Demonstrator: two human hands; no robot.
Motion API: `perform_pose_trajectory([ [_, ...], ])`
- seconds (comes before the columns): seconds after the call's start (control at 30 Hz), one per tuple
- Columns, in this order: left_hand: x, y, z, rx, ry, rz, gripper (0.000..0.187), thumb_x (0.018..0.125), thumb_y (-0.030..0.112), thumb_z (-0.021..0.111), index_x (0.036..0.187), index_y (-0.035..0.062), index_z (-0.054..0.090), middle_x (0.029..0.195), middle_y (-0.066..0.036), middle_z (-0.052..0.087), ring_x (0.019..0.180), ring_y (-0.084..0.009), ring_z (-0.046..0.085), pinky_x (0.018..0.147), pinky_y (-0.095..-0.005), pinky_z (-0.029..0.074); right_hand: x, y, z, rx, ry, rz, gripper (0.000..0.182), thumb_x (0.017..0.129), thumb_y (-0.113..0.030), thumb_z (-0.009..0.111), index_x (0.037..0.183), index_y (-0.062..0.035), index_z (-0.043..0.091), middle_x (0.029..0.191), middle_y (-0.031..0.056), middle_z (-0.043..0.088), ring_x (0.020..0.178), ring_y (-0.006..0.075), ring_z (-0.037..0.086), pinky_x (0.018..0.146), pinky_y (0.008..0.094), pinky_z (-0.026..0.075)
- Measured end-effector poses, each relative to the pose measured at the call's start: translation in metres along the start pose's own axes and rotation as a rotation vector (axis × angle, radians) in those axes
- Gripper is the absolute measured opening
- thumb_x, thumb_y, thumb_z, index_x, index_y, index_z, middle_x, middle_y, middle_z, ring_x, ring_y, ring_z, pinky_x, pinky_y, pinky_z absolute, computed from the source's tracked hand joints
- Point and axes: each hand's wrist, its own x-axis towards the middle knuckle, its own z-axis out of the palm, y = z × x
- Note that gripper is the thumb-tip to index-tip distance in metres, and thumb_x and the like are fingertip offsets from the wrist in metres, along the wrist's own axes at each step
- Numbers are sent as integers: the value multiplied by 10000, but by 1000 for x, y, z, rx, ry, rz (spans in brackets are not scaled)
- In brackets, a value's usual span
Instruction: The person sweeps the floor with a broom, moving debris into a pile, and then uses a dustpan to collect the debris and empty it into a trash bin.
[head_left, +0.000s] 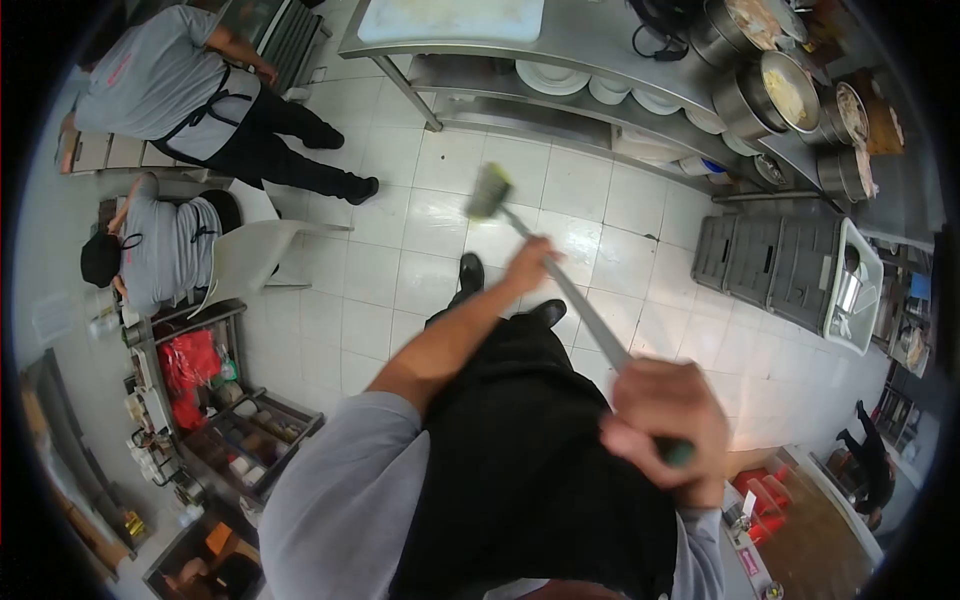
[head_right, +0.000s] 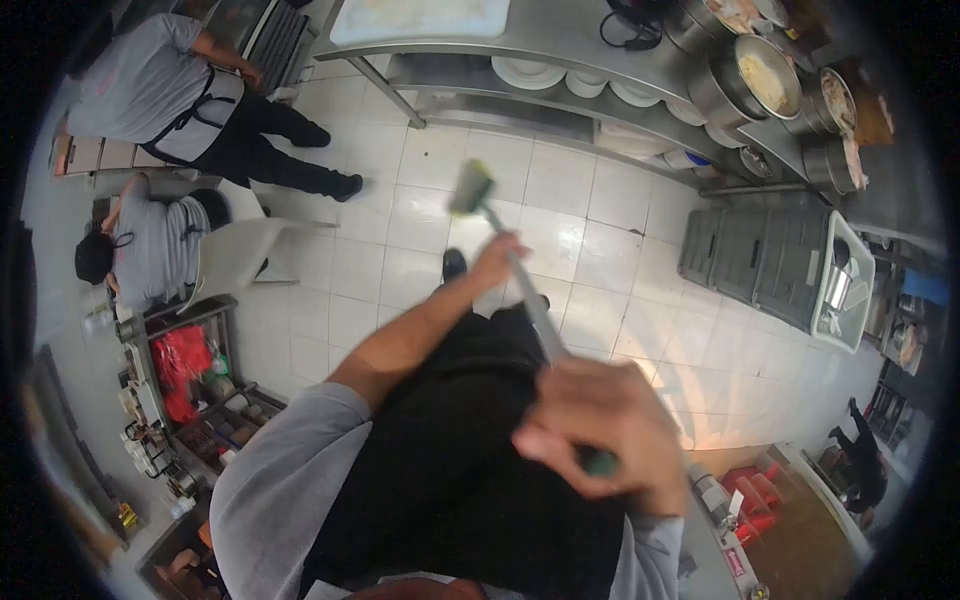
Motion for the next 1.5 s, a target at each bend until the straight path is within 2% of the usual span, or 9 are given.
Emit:
perform_pose_trajectory([
  [0.1,9,123,31,47,-336,178,273,920,247,795,775,55,667,824,-117,628,878,-339,636,789,-468,496,-13,-35,-34,-58,31,-198,407,937,-383,787,690,-87,655,580,26,541,522,222,571,466,361,391],
  [0.27,19,207,-19,52,-156,341,401,906,262,803,653,66,561,720,-114,584,736,-357,598,680,-489,458,-26,-69,-59,82,326,-494,507,974,-514,726,617,-176,604,513,-65,564,454,130,604,418,260,350],
  [0.4,7,174,-117,236,5,253,352,866,201,831,665,55,582,698,-130,577,729,-374,605,687,-487,470,19,-60,-40,140,221,-345,351,1008,-292,685,702,-121,681,582,16,641,510,178,662,430,290,484],
  [0.5,-20,107,-185,343,148,110,325,907,184,798,686,35,611,703,-153,590,726,-388,597,712,-502,464,80,0,-35,292,-257,-278,249,928,-183,784,705,-102,708,583,12,638,556,197,677,725,369,619],
  [0.7,-2,-12,-246,446,627,-122,304,913,126,776,710,-1,589,808,-174,606,803,-400,590,757,-518,474,180,70,44,242,-213,-152,136,839,-28,833,764,-12,721,737,109,697,734,284,710,732,396,601],
  [0.77,30,-78,-219,342,592,29,272,912,103,768,748,-14,585,854,-197,624,878,-406,590,822,-475,486,192,68,37,172,-168,-102,116,831,-32,837,784,-4,735,733,119,682,749,305,706,688,400,582],
  [1.13,123,87,-37,65,-283,179,313,920,222,778,730,34,614,799,-144,617,872,-382,615,791,-494,496,130,-26,7,-108,582,37,362,958,-340,767,825,-3,756,582,83,589,521,249,602,508,353,464],
  [1.3,116,172,-40,-31,-261,381,338,895,187,798,682,43,578,732,-148,593,757,-378,605,710,-521,459,56,-77,-8,-152,604,-258,524,1013,-457,696,698,-37,700,525,81,559,441,173,573,410,250,382],
  [1.5,148,82,-4,158,-330,342,303,910,163,789,721,46,584,801,-153,601,843,-382,603,758,-486,480,27,-14,17,-2,782,150,139,846,-91,771,782,17,711,688,123,622,671,315,614,640,403,491],
])
